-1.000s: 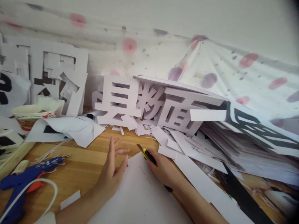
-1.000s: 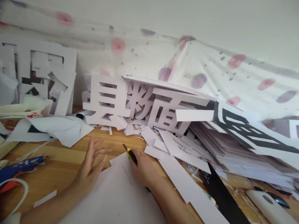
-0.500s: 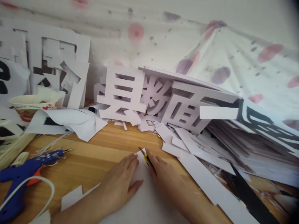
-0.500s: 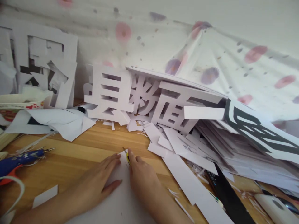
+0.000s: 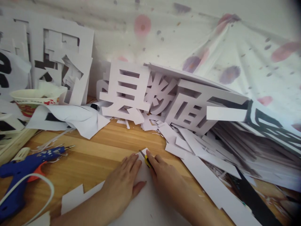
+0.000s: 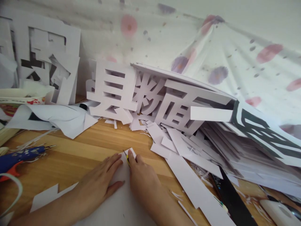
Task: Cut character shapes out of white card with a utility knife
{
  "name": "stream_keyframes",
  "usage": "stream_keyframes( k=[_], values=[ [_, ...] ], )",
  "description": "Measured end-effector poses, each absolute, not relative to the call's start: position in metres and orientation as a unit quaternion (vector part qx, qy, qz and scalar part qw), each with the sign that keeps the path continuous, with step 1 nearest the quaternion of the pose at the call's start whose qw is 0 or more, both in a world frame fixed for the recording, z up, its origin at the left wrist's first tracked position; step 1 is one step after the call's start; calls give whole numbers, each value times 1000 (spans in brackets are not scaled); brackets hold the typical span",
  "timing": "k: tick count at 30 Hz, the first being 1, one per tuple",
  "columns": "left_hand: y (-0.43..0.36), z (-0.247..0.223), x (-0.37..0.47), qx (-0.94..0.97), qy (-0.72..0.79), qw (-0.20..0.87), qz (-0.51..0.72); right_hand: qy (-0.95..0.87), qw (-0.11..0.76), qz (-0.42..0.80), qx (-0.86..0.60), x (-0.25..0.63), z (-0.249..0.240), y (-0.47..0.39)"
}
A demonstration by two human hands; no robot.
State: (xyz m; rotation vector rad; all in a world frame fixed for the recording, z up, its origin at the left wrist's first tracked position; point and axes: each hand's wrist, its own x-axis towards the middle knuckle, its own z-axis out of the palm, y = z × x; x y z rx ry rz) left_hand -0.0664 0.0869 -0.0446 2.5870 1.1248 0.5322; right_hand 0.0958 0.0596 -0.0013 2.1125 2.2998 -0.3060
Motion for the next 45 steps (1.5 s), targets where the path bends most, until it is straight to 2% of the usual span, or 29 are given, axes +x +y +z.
stream_keyframes(
  k=[9, 18, 30, 45],
  values=[
    [87, -41, -65, 902, 388, 111, 155, 740, 10, -95, 666, 95, -1, 60],
    [87, -46, -67, 896, 375, 128, 200, 738, 36, -95, 668, 93, 0, 61],
    [86, -39, -65, 901, 383, 138, 151, 785, 152, -43, 599, 84, 35, 69],
    [87, -33, -64, 892, 412, 162, 88, 776, 150, -30, 612, 89, 34, 69]
  ],
)
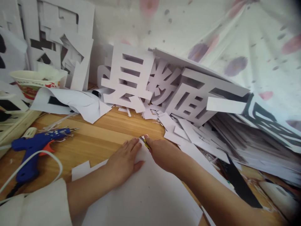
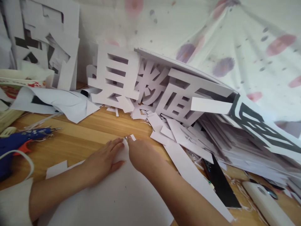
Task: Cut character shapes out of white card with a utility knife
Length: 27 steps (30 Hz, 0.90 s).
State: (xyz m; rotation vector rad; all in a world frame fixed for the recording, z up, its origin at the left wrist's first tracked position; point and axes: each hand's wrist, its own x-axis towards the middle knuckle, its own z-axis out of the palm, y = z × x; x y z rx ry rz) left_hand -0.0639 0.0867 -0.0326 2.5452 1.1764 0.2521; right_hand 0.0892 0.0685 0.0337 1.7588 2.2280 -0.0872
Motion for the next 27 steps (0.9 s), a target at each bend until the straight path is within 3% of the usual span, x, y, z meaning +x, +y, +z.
stream_keyframes(
  k=[27],
  values=[
    [85, -29, -63, 888, 425, 167, 66, 754, 180, -49, 629, 88, 33, 50]
  ],
)
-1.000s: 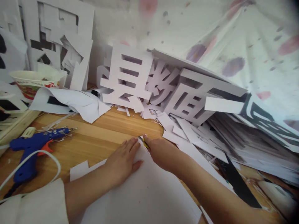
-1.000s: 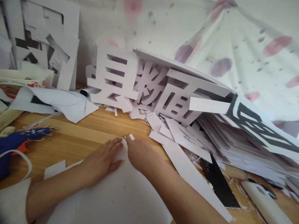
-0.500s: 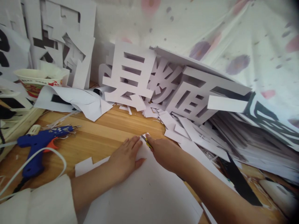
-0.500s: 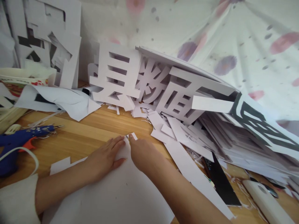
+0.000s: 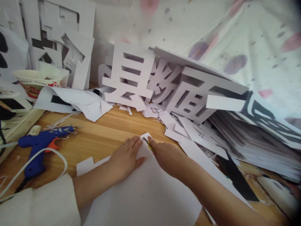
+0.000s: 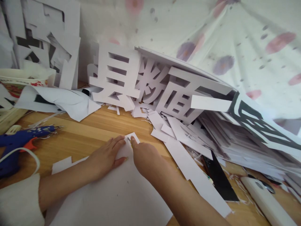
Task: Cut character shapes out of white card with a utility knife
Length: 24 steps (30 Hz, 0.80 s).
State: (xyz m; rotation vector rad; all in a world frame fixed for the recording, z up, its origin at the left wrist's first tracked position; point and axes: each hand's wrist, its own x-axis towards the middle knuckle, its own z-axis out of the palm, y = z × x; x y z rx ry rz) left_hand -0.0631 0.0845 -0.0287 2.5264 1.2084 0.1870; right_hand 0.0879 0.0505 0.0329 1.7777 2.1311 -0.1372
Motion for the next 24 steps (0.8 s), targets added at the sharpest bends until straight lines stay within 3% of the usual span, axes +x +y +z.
stream_keyframes(
  k=[24],
  values=[
    [86, -34, -63, 889, 413, 164, 110, 755, 157, -28, 636, 102, 15, 26]
  ],
)
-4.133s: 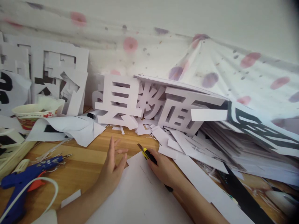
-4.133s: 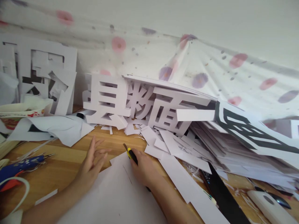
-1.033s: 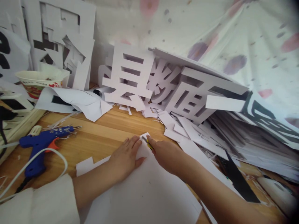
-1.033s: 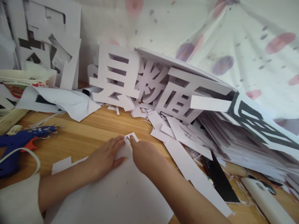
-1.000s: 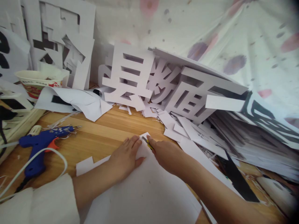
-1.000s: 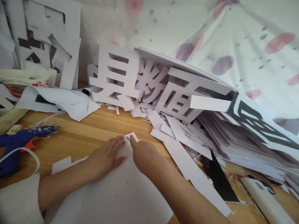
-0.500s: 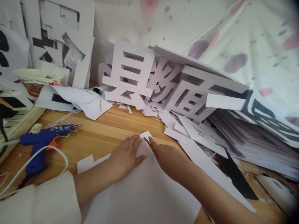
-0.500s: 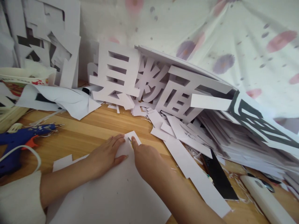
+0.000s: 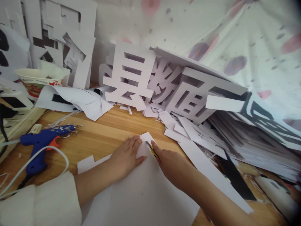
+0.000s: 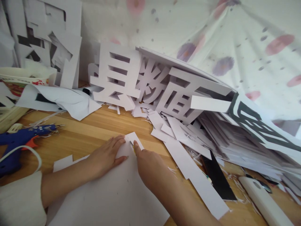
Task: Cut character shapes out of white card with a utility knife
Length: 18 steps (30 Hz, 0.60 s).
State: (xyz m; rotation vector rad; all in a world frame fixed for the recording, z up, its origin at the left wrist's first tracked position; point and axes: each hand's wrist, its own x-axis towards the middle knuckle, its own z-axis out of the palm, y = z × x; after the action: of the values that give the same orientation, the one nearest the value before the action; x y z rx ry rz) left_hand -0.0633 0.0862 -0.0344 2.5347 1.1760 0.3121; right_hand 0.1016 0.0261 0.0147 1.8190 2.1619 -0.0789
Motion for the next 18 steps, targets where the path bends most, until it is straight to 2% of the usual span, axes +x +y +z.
stream_keyframes(
  k=[18],
  values=[
    [86, -37, -64, 893, 411, 142, 116, 770, 128, -10, 625, 113, 5, 12]
  ],
)
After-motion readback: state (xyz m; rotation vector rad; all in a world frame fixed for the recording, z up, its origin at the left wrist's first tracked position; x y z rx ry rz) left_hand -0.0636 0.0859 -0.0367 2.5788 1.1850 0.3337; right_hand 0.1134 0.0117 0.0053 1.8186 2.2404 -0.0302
